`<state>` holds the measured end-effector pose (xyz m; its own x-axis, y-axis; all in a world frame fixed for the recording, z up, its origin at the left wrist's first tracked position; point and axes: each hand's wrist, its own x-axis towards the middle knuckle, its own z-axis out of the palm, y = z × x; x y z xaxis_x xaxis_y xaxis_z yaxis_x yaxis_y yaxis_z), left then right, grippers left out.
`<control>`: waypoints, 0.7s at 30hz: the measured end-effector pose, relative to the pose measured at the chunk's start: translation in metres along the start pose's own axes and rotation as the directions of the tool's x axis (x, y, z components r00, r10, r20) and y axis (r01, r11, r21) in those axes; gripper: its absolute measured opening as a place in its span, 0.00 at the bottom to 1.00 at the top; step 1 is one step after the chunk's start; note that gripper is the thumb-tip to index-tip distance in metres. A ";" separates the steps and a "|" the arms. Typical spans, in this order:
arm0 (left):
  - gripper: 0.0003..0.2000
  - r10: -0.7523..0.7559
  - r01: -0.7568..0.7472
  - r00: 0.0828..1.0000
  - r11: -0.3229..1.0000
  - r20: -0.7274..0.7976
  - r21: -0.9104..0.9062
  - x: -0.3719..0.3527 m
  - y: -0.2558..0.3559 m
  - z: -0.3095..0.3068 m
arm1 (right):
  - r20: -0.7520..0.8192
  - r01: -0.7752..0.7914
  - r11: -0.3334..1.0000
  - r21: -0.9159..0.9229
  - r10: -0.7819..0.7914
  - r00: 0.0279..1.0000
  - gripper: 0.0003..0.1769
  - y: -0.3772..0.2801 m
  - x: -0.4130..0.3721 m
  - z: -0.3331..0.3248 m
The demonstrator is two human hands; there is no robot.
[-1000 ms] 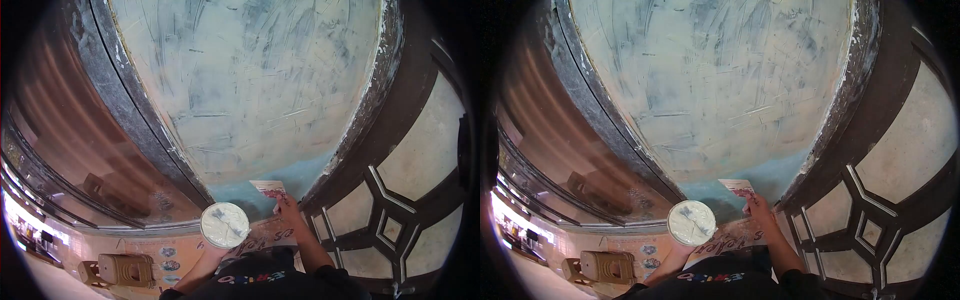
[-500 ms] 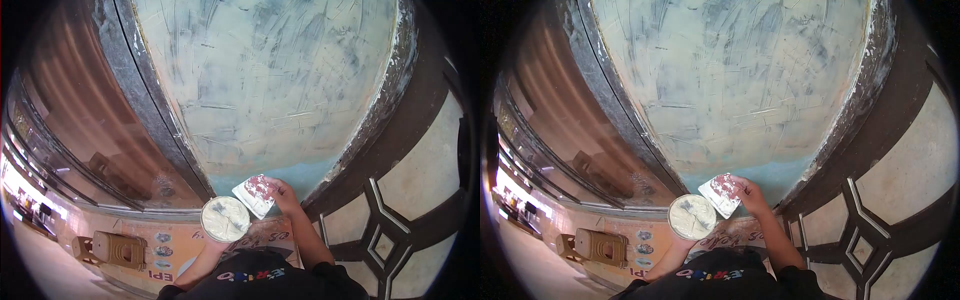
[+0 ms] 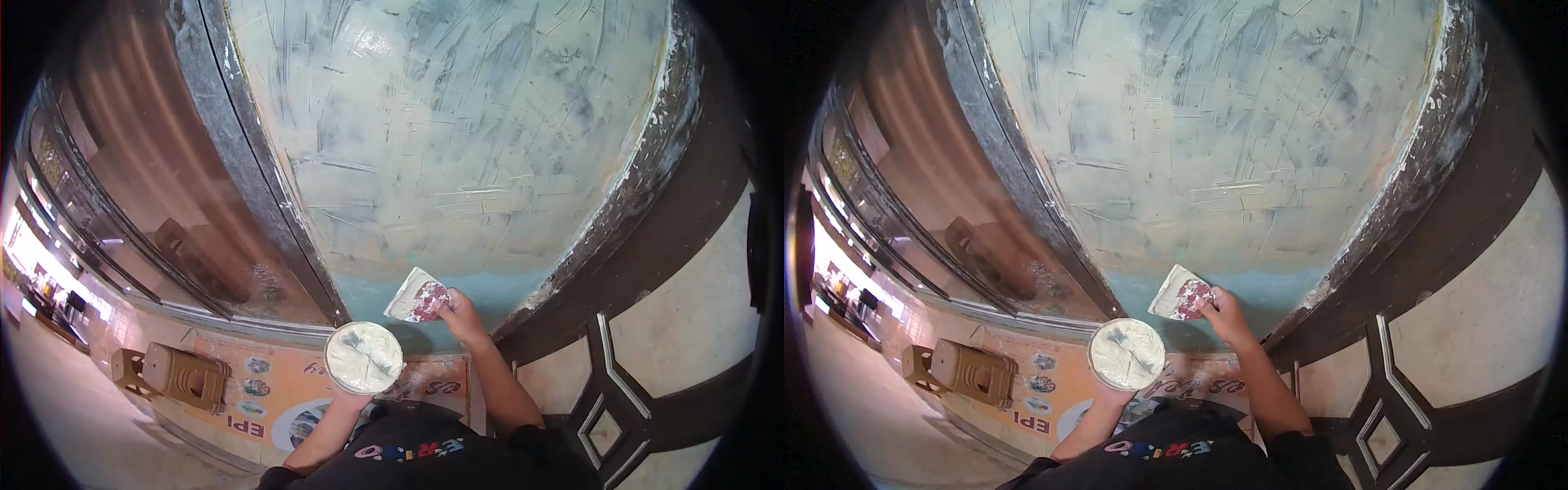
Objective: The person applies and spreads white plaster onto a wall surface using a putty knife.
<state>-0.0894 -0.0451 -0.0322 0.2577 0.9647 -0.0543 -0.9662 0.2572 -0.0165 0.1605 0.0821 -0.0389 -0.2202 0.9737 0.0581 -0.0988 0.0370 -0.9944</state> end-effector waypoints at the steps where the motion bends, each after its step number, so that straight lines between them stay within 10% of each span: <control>1: 0.34 0.003 -0.002 1.000 0.999 0.011 -0.040 -0.002 -0.003 -0.003 | -0.025 -0.051 0.998 -0.048 0.050 0.998 0.11 -0.010 -0.004 0.001; 2: 0.34 0.006 -0.004 1.000 0.997 0.023 -0.079 -0.003 -0.006 -0.006 | -0.052 -0.100 0.991 -0.094 0.095 0.994 0.11 -0.016 -0.004 0.002; 3: 0.34 0.139 -0.132 0.990 0.940 -0.002 0.315 -0.006 -0.010 -0.009 | -0.044 -0.097 0.991 -0.096 0.094 0.995 0.11 -0.012 -0.004 0.005; 9: 0.34 0.196 -0.178 0.974 0.973 -0.116 0.149 -0.017 -0.029 -0.023 | -0.200 0.205 0.969 -0.136 -0.230 0.952 0.11 0.002 0.031 0.036; 21: 0.31 0.258 -0.226 0.948 0.959 -0.189 0.172 -0.051 -0.026 -0.009 | -0.427 0.212 0.959 -0.187 -0.273 0.862 0.16 0.034 0.069 0.064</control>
<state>-0.0774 -0.1019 -0.0383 -0.0044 0.9697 -0.2444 -0.9850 0.0379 0.1683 0.0795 0.1364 -0.0630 0.2520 0.9251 0.2843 0.0400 0.2835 -0.9581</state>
